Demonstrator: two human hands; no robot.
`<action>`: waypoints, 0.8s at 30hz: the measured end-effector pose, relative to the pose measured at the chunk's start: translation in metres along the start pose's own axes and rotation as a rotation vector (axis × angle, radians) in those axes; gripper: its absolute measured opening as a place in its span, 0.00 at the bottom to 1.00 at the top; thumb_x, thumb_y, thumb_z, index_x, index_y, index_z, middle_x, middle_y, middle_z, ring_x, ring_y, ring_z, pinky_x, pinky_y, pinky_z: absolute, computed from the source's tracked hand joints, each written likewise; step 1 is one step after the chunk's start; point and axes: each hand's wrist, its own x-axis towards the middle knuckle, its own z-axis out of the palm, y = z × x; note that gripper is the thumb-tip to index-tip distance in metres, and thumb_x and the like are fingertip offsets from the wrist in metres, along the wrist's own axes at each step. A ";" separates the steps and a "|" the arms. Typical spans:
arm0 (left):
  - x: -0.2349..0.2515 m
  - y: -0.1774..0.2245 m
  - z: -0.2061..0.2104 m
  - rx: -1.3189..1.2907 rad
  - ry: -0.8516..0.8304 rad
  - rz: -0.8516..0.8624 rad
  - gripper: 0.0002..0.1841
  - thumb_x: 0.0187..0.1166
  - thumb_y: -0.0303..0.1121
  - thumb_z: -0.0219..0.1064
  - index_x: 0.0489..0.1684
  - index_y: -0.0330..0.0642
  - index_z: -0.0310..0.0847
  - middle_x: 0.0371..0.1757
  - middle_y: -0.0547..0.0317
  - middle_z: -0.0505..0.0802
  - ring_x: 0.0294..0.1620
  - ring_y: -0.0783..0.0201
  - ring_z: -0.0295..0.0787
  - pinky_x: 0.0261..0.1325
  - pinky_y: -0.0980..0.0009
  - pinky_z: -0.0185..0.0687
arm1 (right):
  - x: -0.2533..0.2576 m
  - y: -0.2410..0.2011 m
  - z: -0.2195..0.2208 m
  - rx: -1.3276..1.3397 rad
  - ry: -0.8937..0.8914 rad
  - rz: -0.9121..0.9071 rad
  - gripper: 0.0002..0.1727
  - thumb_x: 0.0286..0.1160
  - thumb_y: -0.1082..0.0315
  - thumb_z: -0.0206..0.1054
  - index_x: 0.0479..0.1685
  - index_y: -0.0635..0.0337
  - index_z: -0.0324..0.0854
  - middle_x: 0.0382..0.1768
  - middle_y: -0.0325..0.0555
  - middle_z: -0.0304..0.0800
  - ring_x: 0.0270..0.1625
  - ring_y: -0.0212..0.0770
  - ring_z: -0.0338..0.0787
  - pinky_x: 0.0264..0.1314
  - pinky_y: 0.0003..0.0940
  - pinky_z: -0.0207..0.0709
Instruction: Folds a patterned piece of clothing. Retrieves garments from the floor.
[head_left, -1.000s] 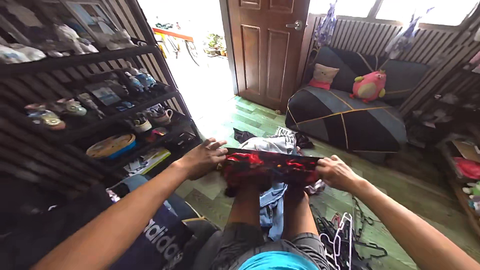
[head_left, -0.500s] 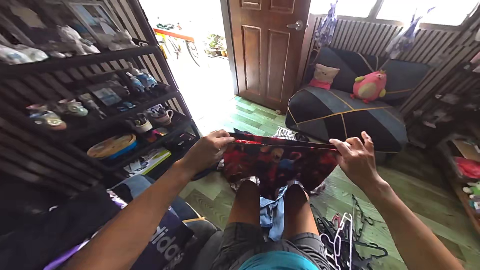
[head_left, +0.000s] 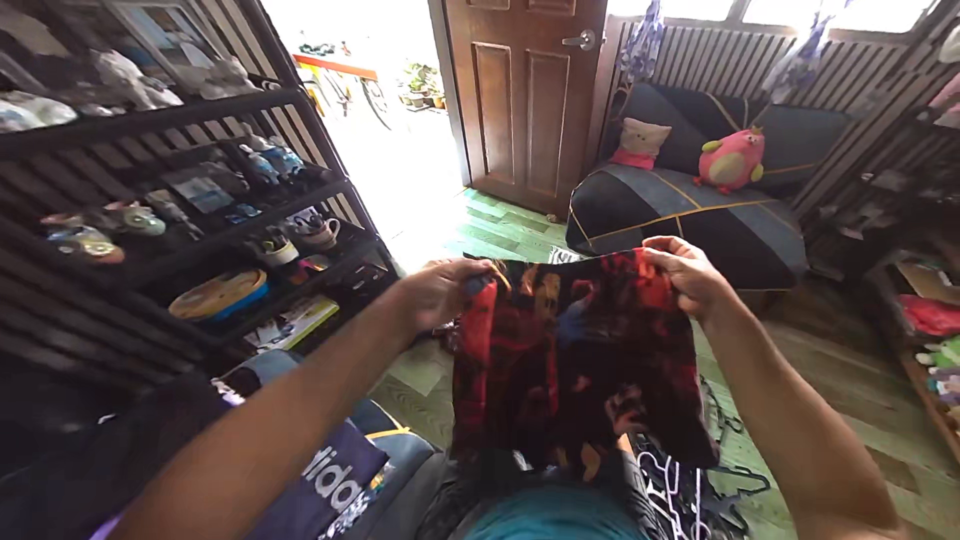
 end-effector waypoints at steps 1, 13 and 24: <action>0.003 -0.006 0.016 -0.046 -0.007 -0.004 0.12 0.91 0.33 0.53 0.41 0.41 0.82 0.32 0.59 0.91 0.31 0.70 0.88 0.37 0.74 0.87 | -0.005 -0.007 0.015 -0.068 -0.031 -0.049 0.13 0.86 0.69 0.61 0.64 0.58 0.76 0.38 0.42 0.87 0.31 0.32 0.84 0.35 0.31 0.82; 0.002 0.002 0.067 0.853 -0.087 0.974 0.29 0.63 0.40 0.78 0.66 0.46 0.78 0.71 0.61 0.85 0.66 0.67 0.82 0.59 0.65 0.83 | -0.053 -0.055 0.070 -0.382 -0.455 -0.602 0.15 0.81 0.74 0.66 0.64 0.60 0.80 0.49 0.43 0.92 0.44 0.32 0.92 0.47 0.30 0.89; 0.037 0.066 0.034 0.662 -0.528 0.402 0.28 0.60 0.17 0.77 0.65 0.38 0.82 0.48 0.56 0.96 0.44 0.66 0.95 0.47 0.70 0.93 | -0.028 -0.022 0.017 -0.064 -0.425 -0.314 0.11 0.71 0.77 0.69 0.50 0.59 0.86 0.39 0.38 0.93 0.39 0.28 0.90 0.44 0.28 0.86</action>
